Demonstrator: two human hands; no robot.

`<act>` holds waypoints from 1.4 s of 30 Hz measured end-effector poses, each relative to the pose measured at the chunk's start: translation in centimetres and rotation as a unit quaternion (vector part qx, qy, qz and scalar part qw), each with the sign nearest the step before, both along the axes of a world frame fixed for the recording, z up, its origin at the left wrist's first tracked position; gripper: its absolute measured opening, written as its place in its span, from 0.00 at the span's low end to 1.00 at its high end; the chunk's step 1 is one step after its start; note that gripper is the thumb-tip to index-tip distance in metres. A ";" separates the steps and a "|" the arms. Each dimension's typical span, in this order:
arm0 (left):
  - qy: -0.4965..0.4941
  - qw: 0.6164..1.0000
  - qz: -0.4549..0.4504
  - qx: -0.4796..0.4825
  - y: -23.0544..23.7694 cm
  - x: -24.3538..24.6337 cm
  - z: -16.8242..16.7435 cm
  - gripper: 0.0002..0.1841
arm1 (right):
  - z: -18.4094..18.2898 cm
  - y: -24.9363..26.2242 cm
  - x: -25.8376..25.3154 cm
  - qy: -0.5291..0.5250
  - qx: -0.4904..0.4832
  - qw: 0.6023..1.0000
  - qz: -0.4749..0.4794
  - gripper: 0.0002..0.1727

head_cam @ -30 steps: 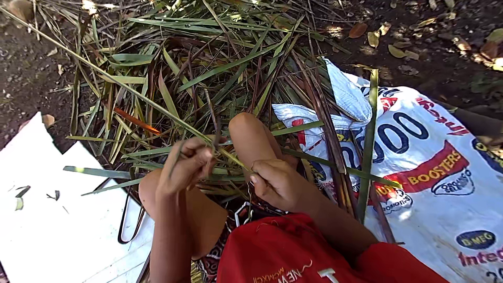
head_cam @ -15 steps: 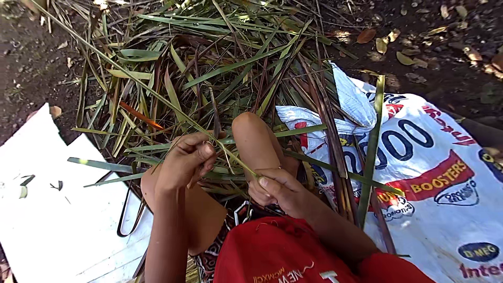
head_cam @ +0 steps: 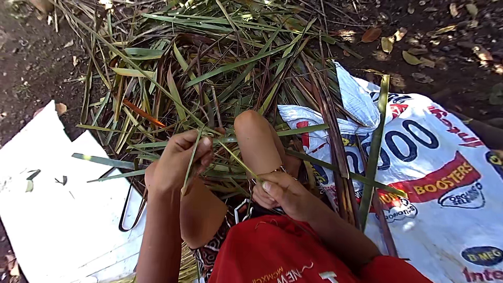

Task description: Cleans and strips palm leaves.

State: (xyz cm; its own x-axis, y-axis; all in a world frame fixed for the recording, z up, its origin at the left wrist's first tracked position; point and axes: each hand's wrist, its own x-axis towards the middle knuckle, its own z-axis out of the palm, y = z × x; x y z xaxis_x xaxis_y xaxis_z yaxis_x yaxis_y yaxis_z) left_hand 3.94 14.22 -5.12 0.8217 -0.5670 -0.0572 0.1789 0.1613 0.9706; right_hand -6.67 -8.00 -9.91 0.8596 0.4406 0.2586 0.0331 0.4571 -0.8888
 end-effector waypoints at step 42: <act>-0.081 0.988 -0.007 -0.132 -2.1 -1.9 -0.7 0.12 | 0.7 -2.0 -3.9 -0.095 -0.110 0.988 -0.055 0.25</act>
